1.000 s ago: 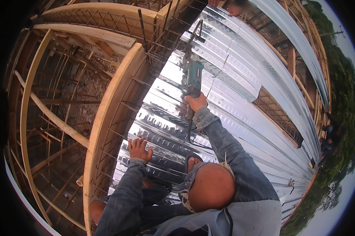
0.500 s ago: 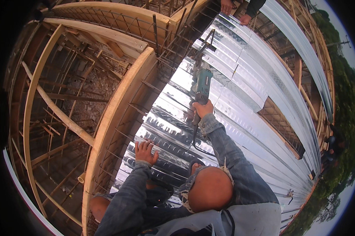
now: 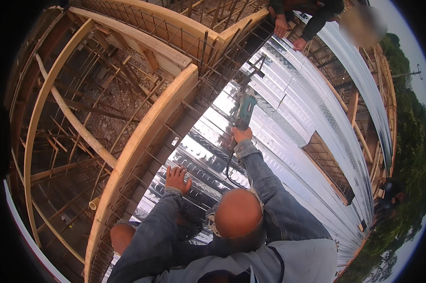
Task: The person uses an angle grinder to cut corrugated metal sheets on a roof under construction. They walk on the metal sheets, position the grinder, and cut along the edges while another worker assists nearby.
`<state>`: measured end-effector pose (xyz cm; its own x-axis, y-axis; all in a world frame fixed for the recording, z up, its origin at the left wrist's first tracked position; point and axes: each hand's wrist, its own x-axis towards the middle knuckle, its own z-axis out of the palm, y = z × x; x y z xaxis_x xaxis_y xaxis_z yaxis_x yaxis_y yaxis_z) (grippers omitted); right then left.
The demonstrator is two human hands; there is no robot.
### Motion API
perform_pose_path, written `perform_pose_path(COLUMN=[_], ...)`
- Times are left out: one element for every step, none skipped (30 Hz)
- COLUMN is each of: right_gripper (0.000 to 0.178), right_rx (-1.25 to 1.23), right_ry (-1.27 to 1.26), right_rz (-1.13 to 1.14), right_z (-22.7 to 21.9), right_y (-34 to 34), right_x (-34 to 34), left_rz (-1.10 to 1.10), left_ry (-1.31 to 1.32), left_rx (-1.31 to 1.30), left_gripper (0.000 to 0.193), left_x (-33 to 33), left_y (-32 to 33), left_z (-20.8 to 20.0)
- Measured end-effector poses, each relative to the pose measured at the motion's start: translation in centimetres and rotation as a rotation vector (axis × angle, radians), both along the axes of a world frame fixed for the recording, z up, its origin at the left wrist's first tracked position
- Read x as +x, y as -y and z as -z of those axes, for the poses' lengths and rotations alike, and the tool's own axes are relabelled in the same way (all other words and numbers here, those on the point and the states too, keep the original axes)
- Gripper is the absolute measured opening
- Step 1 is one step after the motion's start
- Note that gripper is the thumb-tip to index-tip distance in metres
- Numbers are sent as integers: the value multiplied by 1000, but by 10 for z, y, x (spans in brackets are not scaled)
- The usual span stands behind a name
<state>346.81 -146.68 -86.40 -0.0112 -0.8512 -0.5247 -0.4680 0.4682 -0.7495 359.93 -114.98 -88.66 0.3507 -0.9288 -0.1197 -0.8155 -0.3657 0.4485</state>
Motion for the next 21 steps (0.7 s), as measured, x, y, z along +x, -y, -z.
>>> perform_pose_path(right_gripper=[34,34,34,32,32,32,32,33,31,29,27,27,27,27,28,30,32,32,32,32,32], right_rx=[2,10,21,5,6,18,39,19,14,7,20,4,7,20,29,46,59,66,68,88,78], right_ry=[25,37,35,-51,-45,-41,-44,-53,-23,-1,-6,-1,-24,-57,-32,-18,-31,-15,-23,-39,-32], right_rz=[-9,-9,0,25,18,16,22,-1,-20,-17,11,-12,-10,1,-25,-44,-45,-42,-23,3,-2], right_z=[-1,-2,-2,-2,-2,-1,0,1,2,2,3,4,4,4,4,3,2,1,-1,-2,-4], right_y=[0,1,1,3,4,5,7,7,9,9,10,10,10,11,11,11,11,12,12,12,12], right_x=[0,1,1,2,2,1,2,1,1,0,0,0,-1,0,0,0,1,2,3,5,7], left_rz=[-2,1,4,1,1,4,7,7,7,10,10,10,11,9,8,9,7,9,14,11,10], left_ry=[-7,-6,3,-27,-23,-18,-12,-2,9,18,9,2,-4,-17,-29,-27,-36,-32,-21,-33,-37], left_rx=[-3,-8,1,0,5,11,17,14,12,13,16,19,21,30,38,40,50,53,62,48,41], left_gripper=[45,46,46,48,48,49,50,51,51,52,52,52,52,53,53,53,53,54,54,54,54], left_x=[0,0,0,0,0,0,0,0,0,-1,-1,-1,0,0,0,0,0,0,0,0,0], left_y=[-1,-1,-2,-1,-2,-2,-2,-3,-3,-4,-4,-4,-5,-5,-5,-5,-5,-5,-5,-5,-5], left_z=[1,2,3,3,3,4,4,4,5,5,5,6,7,7,8,9,10,10,11,11,11])
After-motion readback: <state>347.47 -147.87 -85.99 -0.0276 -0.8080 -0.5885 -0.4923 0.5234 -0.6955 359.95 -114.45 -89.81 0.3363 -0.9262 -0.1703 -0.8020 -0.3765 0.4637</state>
